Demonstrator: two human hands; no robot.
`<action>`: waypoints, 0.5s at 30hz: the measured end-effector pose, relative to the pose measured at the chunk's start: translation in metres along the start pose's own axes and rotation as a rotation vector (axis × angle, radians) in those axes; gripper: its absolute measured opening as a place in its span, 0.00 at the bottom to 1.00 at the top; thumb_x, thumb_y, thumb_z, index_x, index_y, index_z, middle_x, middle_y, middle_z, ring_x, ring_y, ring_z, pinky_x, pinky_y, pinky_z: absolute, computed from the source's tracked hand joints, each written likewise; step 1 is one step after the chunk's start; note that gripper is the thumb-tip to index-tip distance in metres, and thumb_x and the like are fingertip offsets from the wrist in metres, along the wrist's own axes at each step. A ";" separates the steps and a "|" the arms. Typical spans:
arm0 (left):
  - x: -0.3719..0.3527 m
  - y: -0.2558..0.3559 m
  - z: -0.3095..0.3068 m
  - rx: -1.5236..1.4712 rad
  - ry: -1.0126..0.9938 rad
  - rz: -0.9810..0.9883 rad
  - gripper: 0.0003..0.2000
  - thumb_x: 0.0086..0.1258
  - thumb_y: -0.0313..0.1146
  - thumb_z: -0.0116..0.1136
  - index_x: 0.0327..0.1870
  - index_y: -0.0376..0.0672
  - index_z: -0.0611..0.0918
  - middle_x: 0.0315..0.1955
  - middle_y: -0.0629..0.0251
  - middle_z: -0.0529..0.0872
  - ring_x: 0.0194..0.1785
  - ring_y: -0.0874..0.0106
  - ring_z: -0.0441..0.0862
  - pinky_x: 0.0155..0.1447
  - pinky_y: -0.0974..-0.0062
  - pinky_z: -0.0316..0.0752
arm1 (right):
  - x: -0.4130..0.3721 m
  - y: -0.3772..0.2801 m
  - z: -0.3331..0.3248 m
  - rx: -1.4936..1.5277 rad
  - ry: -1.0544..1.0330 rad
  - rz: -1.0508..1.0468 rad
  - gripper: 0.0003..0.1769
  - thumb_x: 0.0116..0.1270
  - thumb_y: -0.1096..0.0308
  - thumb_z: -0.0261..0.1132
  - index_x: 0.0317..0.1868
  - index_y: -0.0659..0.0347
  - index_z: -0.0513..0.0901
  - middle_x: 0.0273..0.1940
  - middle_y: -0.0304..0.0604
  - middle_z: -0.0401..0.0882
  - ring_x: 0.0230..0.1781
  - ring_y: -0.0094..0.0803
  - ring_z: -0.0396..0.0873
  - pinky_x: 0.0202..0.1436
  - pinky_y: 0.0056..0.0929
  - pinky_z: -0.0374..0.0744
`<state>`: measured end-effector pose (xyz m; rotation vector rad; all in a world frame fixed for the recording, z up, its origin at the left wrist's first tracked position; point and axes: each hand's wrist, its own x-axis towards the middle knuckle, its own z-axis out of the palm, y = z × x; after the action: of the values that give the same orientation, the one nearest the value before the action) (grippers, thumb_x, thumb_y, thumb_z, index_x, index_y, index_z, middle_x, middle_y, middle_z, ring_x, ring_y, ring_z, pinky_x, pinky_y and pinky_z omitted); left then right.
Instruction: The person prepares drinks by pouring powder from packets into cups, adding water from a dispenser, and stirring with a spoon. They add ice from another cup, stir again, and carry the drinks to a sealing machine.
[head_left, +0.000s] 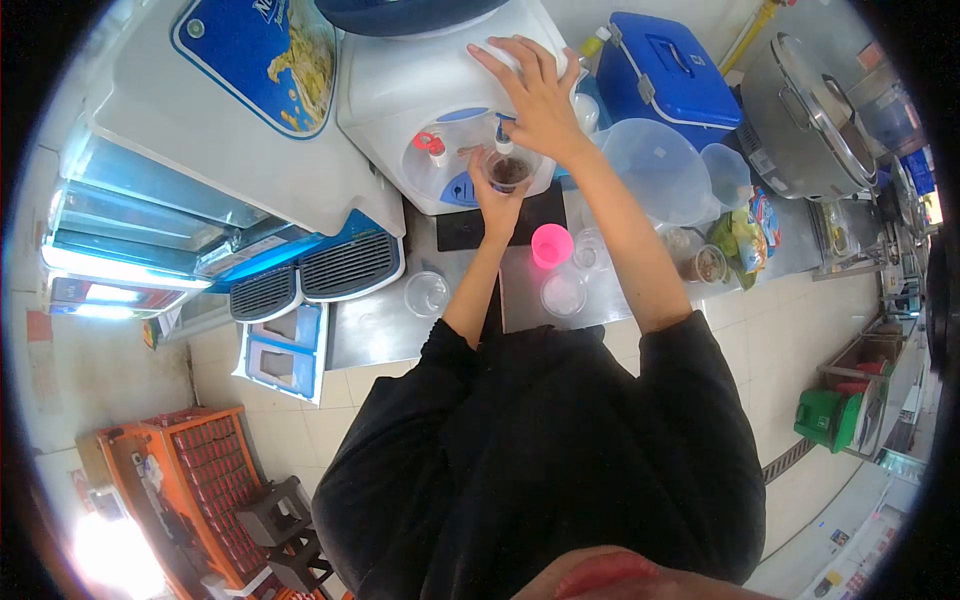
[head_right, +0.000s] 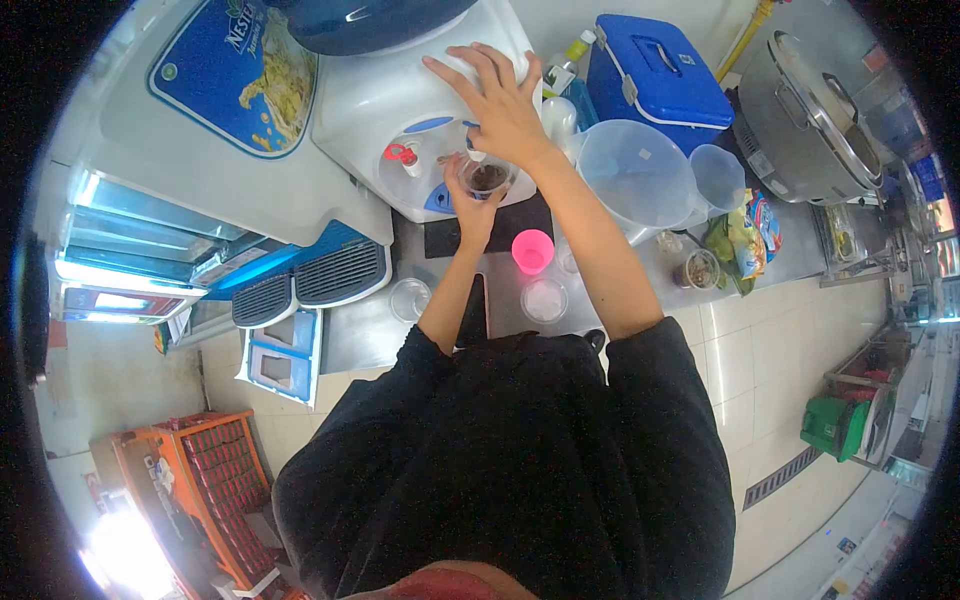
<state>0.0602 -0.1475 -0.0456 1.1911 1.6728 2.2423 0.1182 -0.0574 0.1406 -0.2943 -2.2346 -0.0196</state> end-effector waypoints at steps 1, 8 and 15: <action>-0.002 0.001 -0.001 -0.008 -0.005 -0.032 0.51 0.47 0.21 0.79 0.74 0.39 0.57 0.68 0.53 0.65 0.69 0.58 0.68 0.75 0.61 0.64 | -0.001 -0.001 -0.001 0.028 0.007 0.010 0.62 0.32 0.74 0.71 0.76 0.29 0.64 0.71 0.31 0.63 0.72 0.38 0.61 0.68 0.68 0.48; -0.003 0.005 -0.002 -0.017 -0.003 -0.068 0.51 0.47 0.20 0.79 0.74 0.39 0.57 0.67 0.53 0.65 0.69 0.59 0.68 0.76 0.62 0.64 | -0.001 -0.002 -0.001 0.024 0.003 0.015 0.62 0.33 0.73 0.72 0.76 0.29 0.63 0.71 0.31 0.63 0.72 0.37 0.61 0.68 0.68 0.48; -0.003 0.001 -0.002 -0.017 -0.004 -0.047 0.51 0.46 0.19 0.79 0.73 0.40 0.58 0.67 0.54 0.65 0.70 0.59 0.68 0.76 0.63 0.64 | -0.001 0.000 0.000 -0.018 -0.031 0.009 0.59 0.36 0.70 0.72 0.76 0.33 0.65 0.72 0.31 0.63 0.74 0.37 0.59 0.71 0.66 0.43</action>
<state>0.0615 -0.1511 -0.0470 1.1396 1.6593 2.2210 0.1188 -0.0573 0.1394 -0.3160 -2.2652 -0.0307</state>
